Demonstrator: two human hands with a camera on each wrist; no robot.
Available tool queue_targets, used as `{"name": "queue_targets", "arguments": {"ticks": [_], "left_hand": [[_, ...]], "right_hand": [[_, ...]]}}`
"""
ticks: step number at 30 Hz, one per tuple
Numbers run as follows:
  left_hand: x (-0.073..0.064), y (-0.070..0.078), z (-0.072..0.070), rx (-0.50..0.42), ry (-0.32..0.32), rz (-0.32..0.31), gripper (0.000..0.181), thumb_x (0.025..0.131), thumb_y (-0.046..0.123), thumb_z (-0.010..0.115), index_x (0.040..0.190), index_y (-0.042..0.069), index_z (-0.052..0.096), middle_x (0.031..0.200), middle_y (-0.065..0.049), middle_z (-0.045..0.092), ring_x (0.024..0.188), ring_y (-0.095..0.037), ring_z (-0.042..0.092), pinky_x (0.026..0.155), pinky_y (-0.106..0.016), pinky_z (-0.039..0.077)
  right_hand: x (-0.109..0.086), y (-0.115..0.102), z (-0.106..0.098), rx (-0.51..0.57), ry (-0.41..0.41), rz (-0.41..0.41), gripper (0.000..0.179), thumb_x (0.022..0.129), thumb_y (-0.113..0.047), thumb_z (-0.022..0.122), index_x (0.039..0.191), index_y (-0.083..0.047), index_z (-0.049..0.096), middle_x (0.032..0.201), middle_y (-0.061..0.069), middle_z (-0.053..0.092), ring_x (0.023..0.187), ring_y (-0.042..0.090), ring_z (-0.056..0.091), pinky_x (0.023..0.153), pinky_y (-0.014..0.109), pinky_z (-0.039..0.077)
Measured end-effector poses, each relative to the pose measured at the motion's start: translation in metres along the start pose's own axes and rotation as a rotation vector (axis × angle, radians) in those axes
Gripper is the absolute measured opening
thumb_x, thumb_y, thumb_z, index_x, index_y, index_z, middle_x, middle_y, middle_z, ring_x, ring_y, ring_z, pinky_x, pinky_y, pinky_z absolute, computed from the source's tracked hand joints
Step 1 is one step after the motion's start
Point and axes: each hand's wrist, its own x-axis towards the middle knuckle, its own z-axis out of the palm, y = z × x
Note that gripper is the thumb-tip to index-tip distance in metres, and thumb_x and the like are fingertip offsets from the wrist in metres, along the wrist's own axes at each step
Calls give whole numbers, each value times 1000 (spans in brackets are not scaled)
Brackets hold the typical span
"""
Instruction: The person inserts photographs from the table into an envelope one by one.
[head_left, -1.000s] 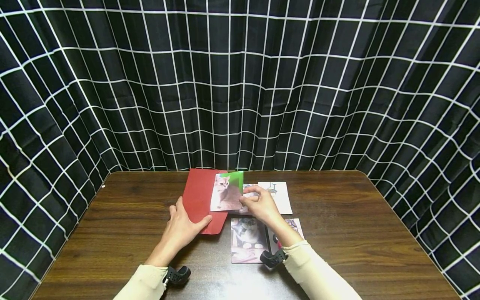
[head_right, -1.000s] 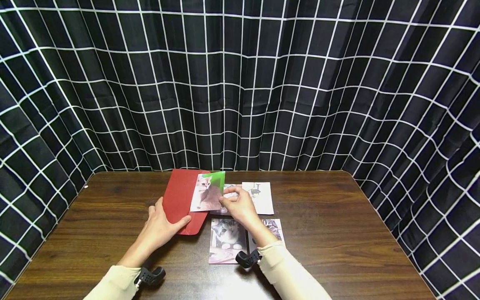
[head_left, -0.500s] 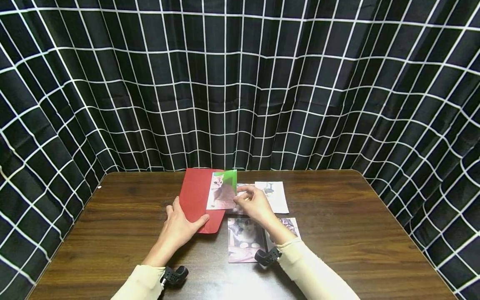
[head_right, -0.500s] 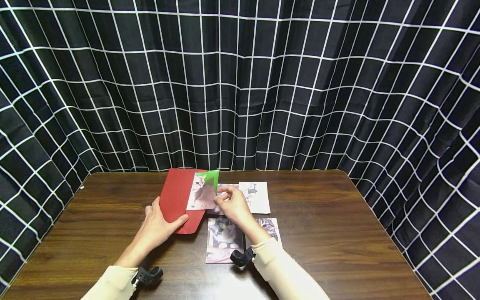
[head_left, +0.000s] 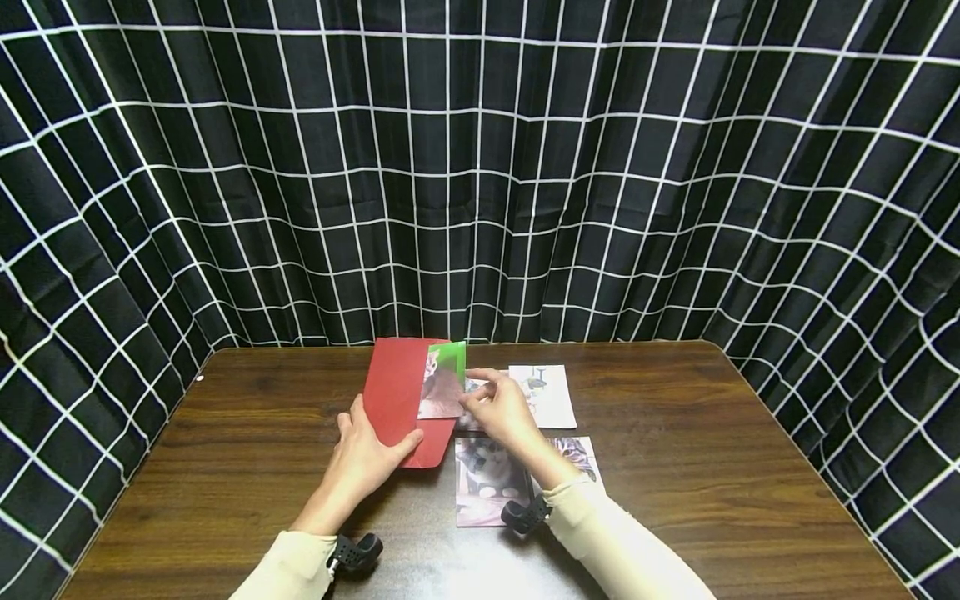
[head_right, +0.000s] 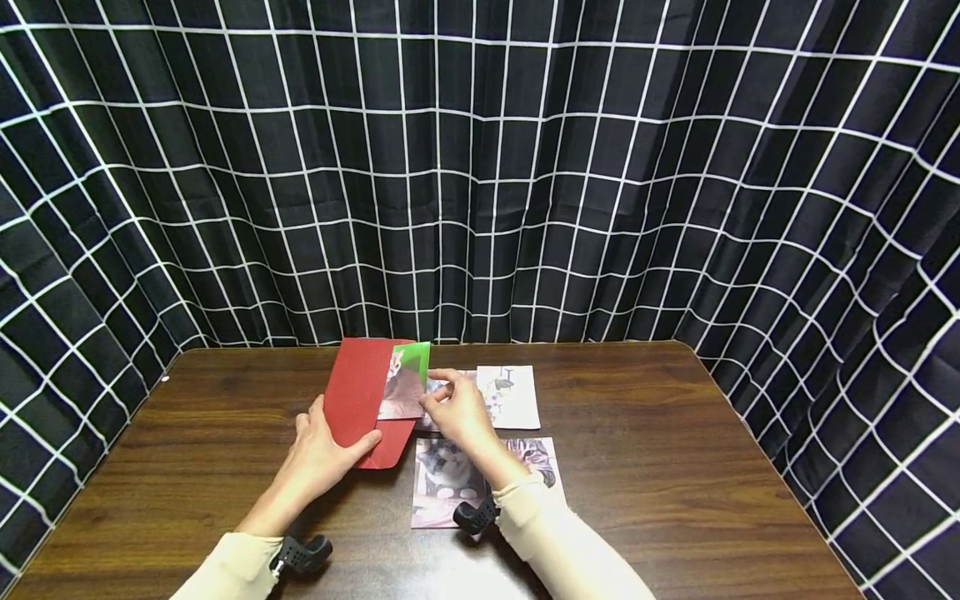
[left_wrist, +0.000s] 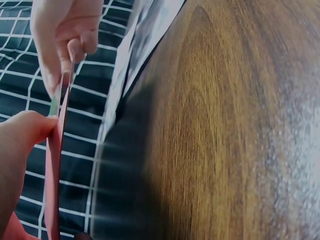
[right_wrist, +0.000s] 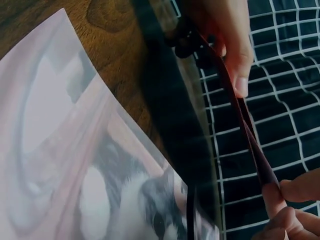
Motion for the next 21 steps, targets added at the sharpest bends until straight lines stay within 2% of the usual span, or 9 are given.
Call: {"name": "queue_targets", "arguments": {"ticks": [7, 14, 21], "left_hand": [[-1, 4, 1, -16, 0, 3, 115, 84, 53, 87, 161, -6, 24, 129, -33, 45, 98, -48, 66, 91, -61, 56], [-2, 5, 1, -15, -1, -1, 115, 84, 53, 86, 161, -5, 25, 128, -32, 46, 98, -48, 66, 90, -61, 56], [-1, 6, 2, -14, 2, 6, 113, 84, 53, 86, 160, -5, 25, 127, -32, 46, 97, -47, 65, 89, -61, 56]], "right_hand": [[1, -2, 7, -32, -16, 9, 44, 92, -1, 77, 135, 5, 68, 82, 13, 78, 53, 4, 52, 52, 21, 41], [0, -10, 13, -35, -41, 34, 47, 92, -3, 78, 137, 4, 66, 86, 11, 79, 58, 6, 59, 58, 23, 46], [1, -14, 19, -82, -35, -5, 44, 91, -2, 78, 133, 7, 68, 81, 10, 79, 62, 4, 59, 60, 22, 46]]}}
